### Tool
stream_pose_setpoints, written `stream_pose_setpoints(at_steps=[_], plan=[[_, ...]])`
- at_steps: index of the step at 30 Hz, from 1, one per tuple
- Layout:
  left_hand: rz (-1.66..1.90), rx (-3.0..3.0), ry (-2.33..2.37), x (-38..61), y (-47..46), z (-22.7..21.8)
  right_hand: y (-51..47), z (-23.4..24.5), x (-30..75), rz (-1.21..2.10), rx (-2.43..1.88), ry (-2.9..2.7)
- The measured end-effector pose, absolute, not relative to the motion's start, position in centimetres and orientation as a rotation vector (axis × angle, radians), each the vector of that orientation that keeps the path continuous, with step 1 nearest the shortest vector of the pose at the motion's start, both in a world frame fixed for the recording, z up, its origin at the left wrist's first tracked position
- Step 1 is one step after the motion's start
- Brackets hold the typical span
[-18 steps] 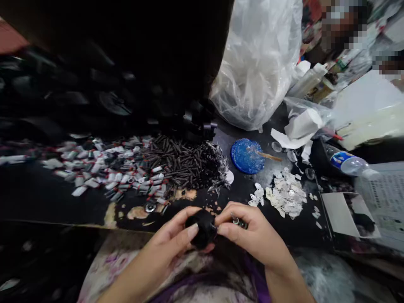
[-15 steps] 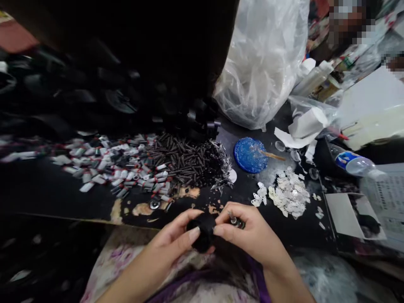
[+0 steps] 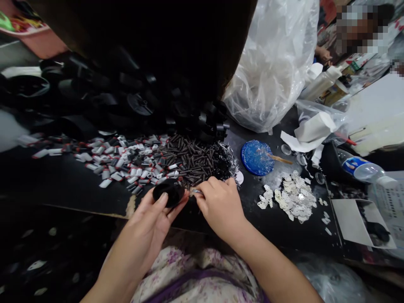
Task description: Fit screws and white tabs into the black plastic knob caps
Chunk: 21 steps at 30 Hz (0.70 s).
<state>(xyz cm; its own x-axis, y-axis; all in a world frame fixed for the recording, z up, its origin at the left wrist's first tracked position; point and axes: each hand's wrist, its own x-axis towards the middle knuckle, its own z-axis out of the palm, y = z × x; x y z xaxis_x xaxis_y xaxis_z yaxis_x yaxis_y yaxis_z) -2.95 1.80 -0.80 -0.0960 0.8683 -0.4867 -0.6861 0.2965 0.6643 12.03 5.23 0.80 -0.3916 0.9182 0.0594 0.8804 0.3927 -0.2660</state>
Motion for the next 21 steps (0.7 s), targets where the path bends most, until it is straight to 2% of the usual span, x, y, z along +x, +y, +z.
stream_pose_setpoints(at_steps=[4,10,16,21], plan=[[1.29,0.239,1.035,-2.3,1.7,-0.7,4.2,1.5,13.0,0.527,-1.466,-2.152],[1.23,0.118,0.918,-0.1,1.2,0.4,2.7,1.9,14.0,0.596,-1.348,-1.907],[1.256,0.105,0.881,1.3,1.0,0.4,2.3,1.8,14.5,0.775,-1.426,-1.652],[1.28,0.138,0.917,1.7,0.8,0.0,2.2,1.7,14.7,0.638,-1.426,-1.697]])
